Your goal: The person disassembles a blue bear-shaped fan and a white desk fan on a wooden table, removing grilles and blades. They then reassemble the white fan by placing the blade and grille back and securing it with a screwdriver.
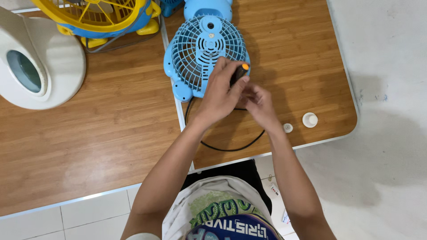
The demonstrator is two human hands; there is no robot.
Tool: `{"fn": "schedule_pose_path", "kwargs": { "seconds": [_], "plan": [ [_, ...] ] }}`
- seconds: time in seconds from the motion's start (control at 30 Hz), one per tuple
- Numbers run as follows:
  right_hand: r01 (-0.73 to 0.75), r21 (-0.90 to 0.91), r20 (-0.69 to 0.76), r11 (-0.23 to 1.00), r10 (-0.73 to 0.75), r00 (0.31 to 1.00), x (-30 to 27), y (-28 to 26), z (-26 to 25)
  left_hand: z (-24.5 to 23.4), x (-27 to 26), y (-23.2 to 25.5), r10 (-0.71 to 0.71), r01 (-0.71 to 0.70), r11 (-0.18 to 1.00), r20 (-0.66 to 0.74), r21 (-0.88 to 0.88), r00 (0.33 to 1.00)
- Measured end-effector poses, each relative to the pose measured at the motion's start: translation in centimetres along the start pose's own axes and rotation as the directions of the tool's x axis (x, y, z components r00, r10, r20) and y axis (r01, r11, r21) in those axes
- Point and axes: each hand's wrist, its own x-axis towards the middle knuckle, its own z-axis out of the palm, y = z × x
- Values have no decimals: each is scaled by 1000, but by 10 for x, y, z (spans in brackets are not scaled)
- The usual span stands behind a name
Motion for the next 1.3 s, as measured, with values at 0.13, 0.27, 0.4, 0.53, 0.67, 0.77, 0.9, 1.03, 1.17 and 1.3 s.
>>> {"fn": "schedule_pose_path", "kwargs": {
  "seconds": [0.13,0.27,0.4,0.53,0.67,0.77,0.9,1.03,1.17,1.3],
  "plan": [
    [26,74,100,997,-34,994,2,-4,-9,4,-3,1,121,-123,976,21,181,992],
    [75,-116,79,990,-66,995,8,-5,-5,2,-3,-1,158,-160,957,28,243,987],
    [147,-263,82,954,-129,988,7,-5,-1,1,-8,-3,185,-192,943,52,271,981],
    [151,-309,74,939,-135,988,7,-6,5,-2,-8,-7,126,-157,955,138,250,982],
    [132,-252,25,959,-130,991,8,-3,13,-4,-10,-11,119,-166,956,197,242,973],
    [94,-221,8,971,-95,995,7,0,14,-4,-11,-15,186,-233,942,200,243,962],
    [85,-190,14,978,-84,996,7,8,12,-5,-15,-20,184,-234,939,209,251,961],
    [63,-196,-13,979,-66,998,8,13,11,-6,-12,-18,116,-169,955,219,242,969],
    [59,-195,-34,979,-67,997,6,14,12,-8,-14,-17,177,-211,958,180,194,968],
    [-10,-247,-57,969,-4,998,4,11,13,-6,-15,-17,159,-187,958,143,218,977]
  ]
}}
